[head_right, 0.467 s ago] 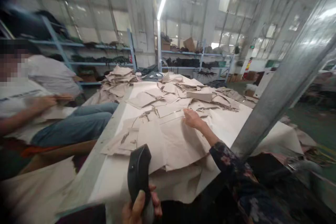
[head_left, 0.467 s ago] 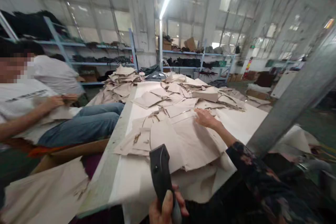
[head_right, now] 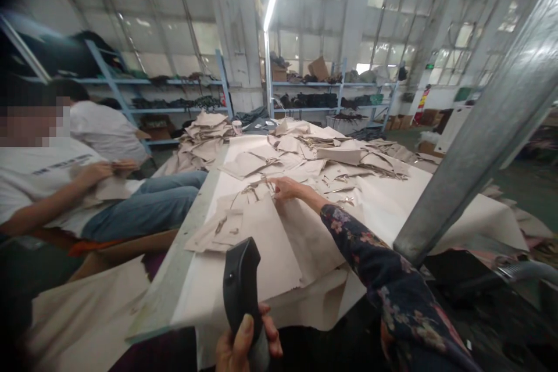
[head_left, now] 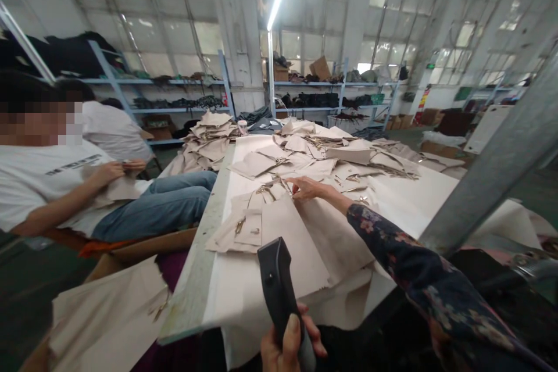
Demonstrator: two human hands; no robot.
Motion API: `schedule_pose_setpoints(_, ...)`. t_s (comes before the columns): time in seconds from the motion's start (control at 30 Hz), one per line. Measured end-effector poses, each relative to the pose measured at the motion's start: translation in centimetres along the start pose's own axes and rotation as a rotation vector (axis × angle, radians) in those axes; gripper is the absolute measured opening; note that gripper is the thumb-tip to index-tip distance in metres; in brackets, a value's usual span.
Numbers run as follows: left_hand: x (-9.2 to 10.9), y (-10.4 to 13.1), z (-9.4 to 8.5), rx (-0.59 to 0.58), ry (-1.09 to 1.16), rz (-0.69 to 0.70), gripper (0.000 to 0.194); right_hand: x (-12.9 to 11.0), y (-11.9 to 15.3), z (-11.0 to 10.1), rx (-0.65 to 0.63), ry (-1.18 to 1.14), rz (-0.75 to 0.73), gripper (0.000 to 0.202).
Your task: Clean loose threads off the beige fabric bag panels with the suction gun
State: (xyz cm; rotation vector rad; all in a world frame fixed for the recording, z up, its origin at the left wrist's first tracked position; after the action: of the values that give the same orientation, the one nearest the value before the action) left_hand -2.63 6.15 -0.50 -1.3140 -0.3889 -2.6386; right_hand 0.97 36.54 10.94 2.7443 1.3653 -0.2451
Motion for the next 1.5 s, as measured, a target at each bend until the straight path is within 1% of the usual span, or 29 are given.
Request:
schedule_pose_setpoints(0.07,0.2,0.0,0.6,-0.023,-0.009,-0.009,0.05,1.0,0.9,-0.1,-0.037,0.036,0.058,0.03)
schedule_pose_setpoints(0.13,0.2,0.1,1.1,-0.041,-0.027,-0.014,0.051,1.5,1.6,-0.6,-0.028,0.071,0.111,0.017)
schedule_pose_setpoints(0.17,0.2,0.2,1.3,-0.046,-0.039,-0.017,0.051,1.6,2.0,-1.0,0.0,0.091,0.148,0.015)
schedule_pose_setpoints(0.23,0.2,0.3,1.5,-0.047,-0.067,-0.022,0.052,1.2,3.0,-1.9,0.093,0.128,0.238,0.018)
schedule_pose_setpoints(0.3,0.3,0.3,1.6,-0.044,-0.098,-0.014,0.052,0.3,4.6,-2.1,0.184,0.155,0.318,0.021)
schedule_pose_setpoints(0.37,0.5,0.3,1.8,-0.035,-0.119,-0.008,0.053,-0.9,6.6,-1.4,0.22,0.162,0.354,0.024)
schedule_pose_setpoints(0.43,0.6,0.1,2.2,-0.027,-0.116,-0.014,0.053,-1.7,8.5,-0.1,0.212,0.16,0.362,0.022)
schedule_pose_setpoints(0.47,0.4,0.0,2.4,-0.024,-0.114,-0.026,0.052,-1.7,9.3,0.4,0.209,0.161,0.369,0.021)
schedule_pose_setpoints(0.53,-0.1,-0.2,3.1,-0.026,-0.12,-0.056,0.05,-1.1,10.4,1.0,0.213,0.164,0.384,0.017)
schedule_pose_setpoints(0.6,-0.7,-0.4,4.0,-0.04,-0.147,-0.076,0.049,0.1,10.3,1.0,0.206,0.155,0.374,0.022)
schedule_pose_setpoints(0.7,-1.8,-1.0,5.6,-0.078,-0.194,-0.093,0.05,1.8,8.8,0.9,0.149,0.104,0.314,0.039)
schedule_pose_setpoints(0.8,-2.9,-1.8,7.6,-0.147,-0.221,-0.125,0.05,2.5,7.6,0.6,0.127,0.039,0.266,0.044)
schedule_pose_setpoints(0.87,-3.5,-2.3,8.8,-0.199,-0.227,-0.147,0.049,2.6,7.4,0.2,0.139,-0.012,0.237,0.041)
schedule_pose_setpoints(0.93,-4.1,-2.5,9.7,-0.234,-0.23,-0.158,0.048,2.4,7.7,-0.1,0.138,-0.082,0.199,0.03)
schedule_pose_setpoints(1.0,-4.5,-2.6,10.1,-0.246,-0.223,-0.152,0.048,2.4,8.2,-0.5,0.128,-0.164,0.164,0.019)
schedule_pose_setpoints(1.1,-5.0,-2.7,9.8,-0.245,-0.205,-0.142,0.047,2.6,9.3,-1.2,0.138,-0.272,0.145,0.03)
schedule_pose_setpoints(1.2,-5.2,-3.1,8.6,-0.19,-0.205,-0.14,0.048,2.6,10.5,-1.3,0.173,-0.352,0.151,0.037)
schedule_pose_setpoints(1.3,-4.9,-3.3,7.3,-0.131,-0.2,-0.144,0.051,2.4,11.4,-0.8,0.217,-0.412,0.183,0.037)
schedule_pose_setpoints(1.43,-3.9,-3.1,6.0,-0.132,-0.167,-0.131,0.052,2.2,11.8,0.3,0.276,-0.479,0.25,0.034)
schedule_pose_setpoints(1.5,-3.2,-3.2,5.2,-0.114,-0.146,-0.117,0.051,2.0,11.7,0.7,0.294,-0.51,0.276,0.033)
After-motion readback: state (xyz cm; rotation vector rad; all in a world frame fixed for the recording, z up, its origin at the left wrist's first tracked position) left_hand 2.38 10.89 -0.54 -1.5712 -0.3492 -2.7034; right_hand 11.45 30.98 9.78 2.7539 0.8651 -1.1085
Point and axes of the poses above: each hand's wrist, its own y-axis away from the middle knuckle, its own z-axis out of the palm, x = y × z, the point moved 8 cm from there along -y, towards the middle knuckle, and after that the axes turned 6 degrees about -x, right-handed, at the moved point
